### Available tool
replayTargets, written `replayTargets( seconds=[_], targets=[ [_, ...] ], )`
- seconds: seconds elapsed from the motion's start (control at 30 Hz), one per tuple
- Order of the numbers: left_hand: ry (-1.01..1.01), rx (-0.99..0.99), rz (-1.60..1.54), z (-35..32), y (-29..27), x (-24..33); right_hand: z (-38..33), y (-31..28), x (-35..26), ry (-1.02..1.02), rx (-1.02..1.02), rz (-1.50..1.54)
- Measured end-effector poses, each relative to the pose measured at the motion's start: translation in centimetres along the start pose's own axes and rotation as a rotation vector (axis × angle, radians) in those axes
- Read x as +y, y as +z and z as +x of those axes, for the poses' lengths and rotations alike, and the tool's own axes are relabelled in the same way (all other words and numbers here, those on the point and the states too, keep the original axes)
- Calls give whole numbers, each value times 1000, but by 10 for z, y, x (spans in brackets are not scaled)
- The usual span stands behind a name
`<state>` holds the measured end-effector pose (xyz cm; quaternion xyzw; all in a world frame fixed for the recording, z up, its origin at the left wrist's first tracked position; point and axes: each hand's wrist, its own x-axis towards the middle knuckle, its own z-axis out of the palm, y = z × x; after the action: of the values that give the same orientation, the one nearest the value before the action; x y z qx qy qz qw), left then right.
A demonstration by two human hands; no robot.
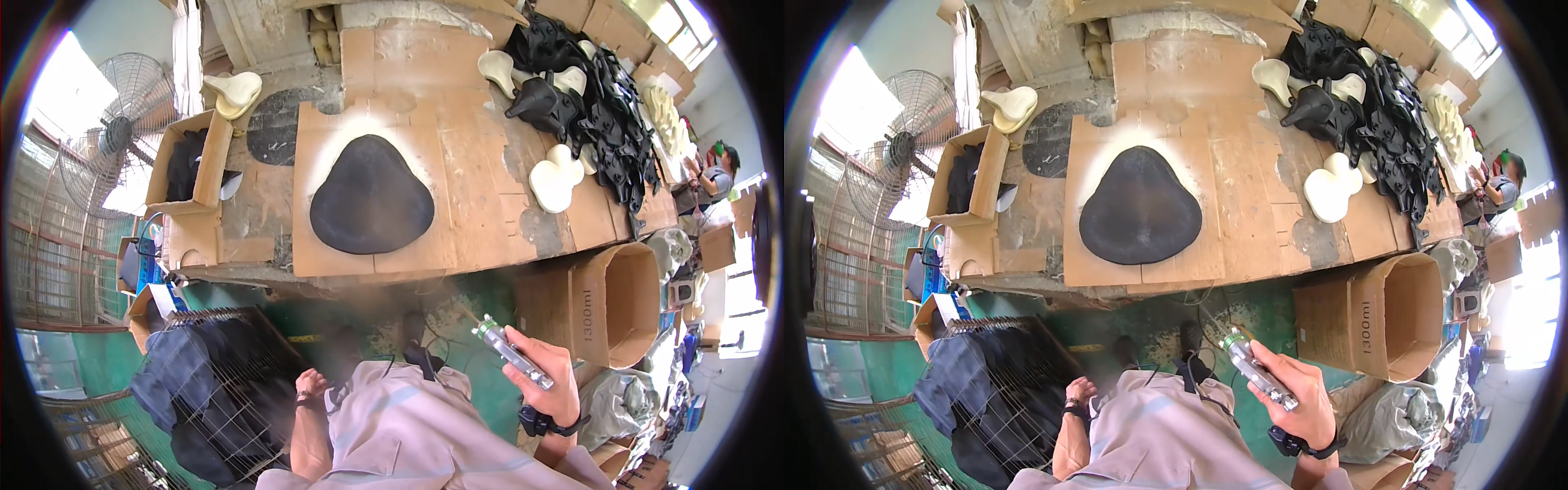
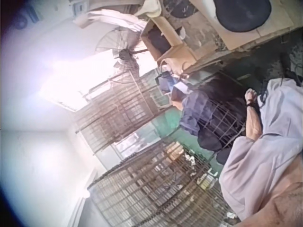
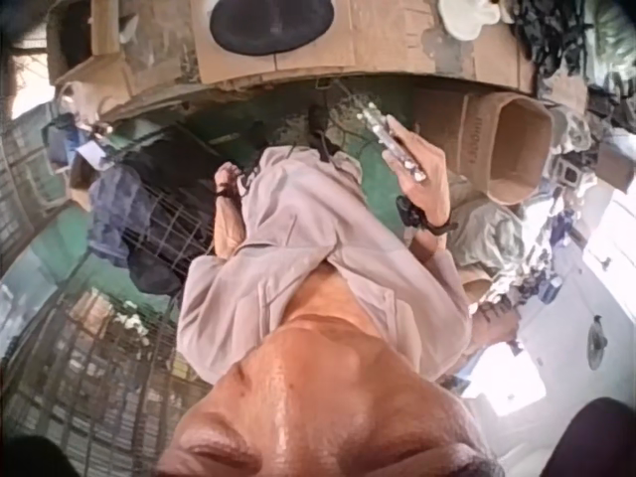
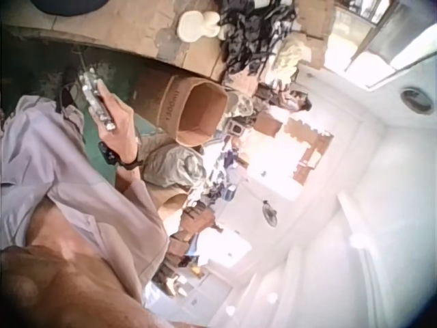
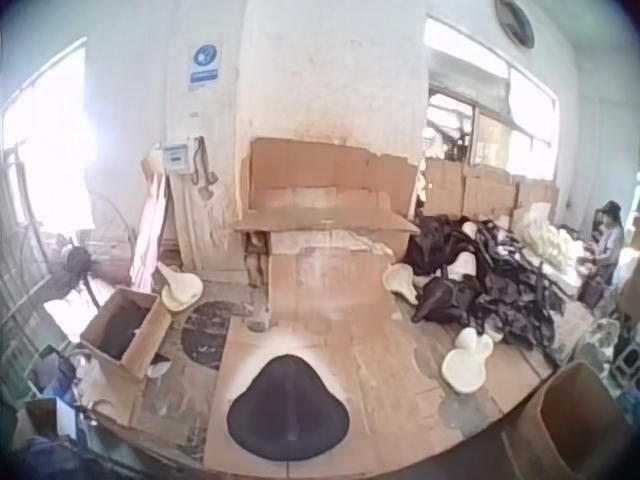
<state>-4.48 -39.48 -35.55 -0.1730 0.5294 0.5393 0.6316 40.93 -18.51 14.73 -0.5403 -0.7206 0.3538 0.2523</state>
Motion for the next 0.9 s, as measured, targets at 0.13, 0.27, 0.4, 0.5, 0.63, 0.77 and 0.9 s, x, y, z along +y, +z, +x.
replayTargets(
  seconds=[0.13,0.27,0.4,0.5,0.63,0.77,0.9],
  targets=[
    [36,148,319,-13,33,11,1,6,-7,79,108,37],
    [0,227,388,-7,53,18,-4,6,-8,15,11,12],
    [-93,-78,251,11,5,18,0,8,-9,12,96,32],
    [14,251,400,5,36,4,-2,11,-8,13,220,21],
    [-27,221,404,15,8,7,-14,0,-10,60,126,25],
    [-72,268,565,14,16,19,-25,-5,-9,47,97,6],
    [-54,295,728,11,47,41,-24,-8,-9,81,198,65]
  ],
)
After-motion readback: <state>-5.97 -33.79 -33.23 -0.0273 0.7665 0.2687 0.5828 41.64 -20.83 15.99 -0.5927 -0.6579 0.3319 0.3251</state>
